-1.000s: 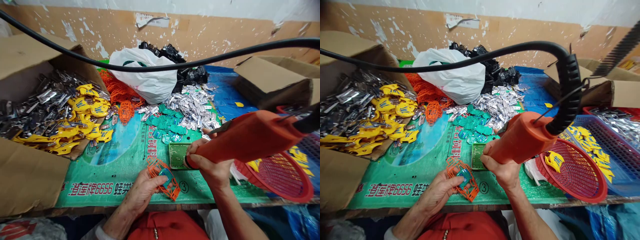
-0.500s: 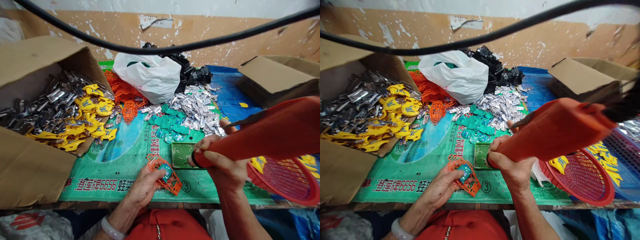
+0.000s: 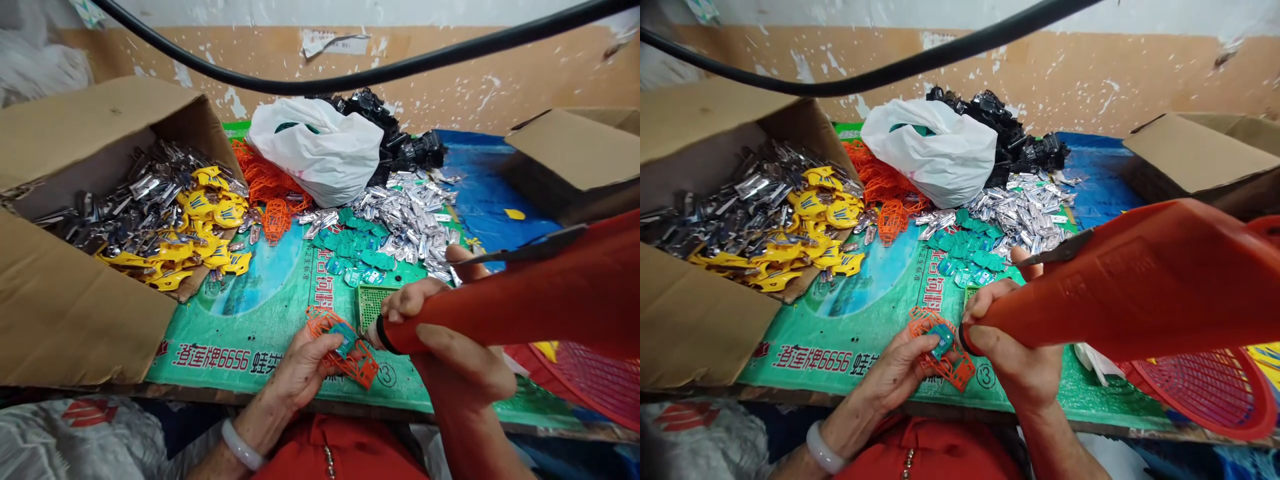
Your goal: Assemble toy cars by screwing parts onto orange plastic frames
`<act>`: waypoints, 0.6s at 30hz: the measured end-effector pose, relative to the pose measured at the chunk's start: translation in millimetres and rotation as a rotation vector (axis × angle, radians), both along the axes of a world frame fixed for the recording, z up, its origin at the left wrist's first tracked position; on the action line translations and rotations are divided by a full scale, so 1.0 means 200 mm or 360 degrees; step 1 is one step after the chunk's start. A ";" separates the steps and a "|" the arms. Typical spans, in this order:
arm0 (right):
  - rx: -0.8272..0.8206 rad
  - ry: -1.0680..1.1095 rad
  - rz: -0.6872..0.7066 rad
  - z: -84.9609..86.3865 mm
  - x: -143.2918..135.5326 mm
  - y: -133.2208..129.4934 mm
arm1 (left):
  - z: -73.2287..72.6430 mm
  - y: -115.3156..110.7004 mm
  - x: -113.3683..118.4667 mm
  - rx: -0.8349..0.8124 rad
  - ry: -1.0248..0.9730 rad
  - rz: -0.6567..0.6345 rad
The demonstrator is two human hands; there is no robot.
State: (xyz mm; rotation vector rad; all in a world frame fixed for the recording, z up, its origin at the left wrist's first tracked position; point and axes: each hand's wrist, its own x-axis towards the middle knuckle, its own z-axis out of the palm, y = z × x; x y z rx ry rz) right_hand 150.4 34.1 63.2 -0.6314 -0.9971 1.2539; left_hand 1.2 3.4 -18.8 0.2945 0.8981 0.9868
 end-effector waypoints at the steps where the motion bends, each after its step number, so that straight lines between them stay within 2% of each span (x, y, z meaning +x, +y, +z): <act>1: -0.0007 -0.0005 0.0004 0.00 0.00 0.00 | 0.00 0.00 0.00 -0.0006 0.0005 0.0001; 18: 0.0002 -0.0055 0.0003 -0.02 0.00 0.02 | 0.02 0.00 0.00 0.0027 0.0001 -0.0011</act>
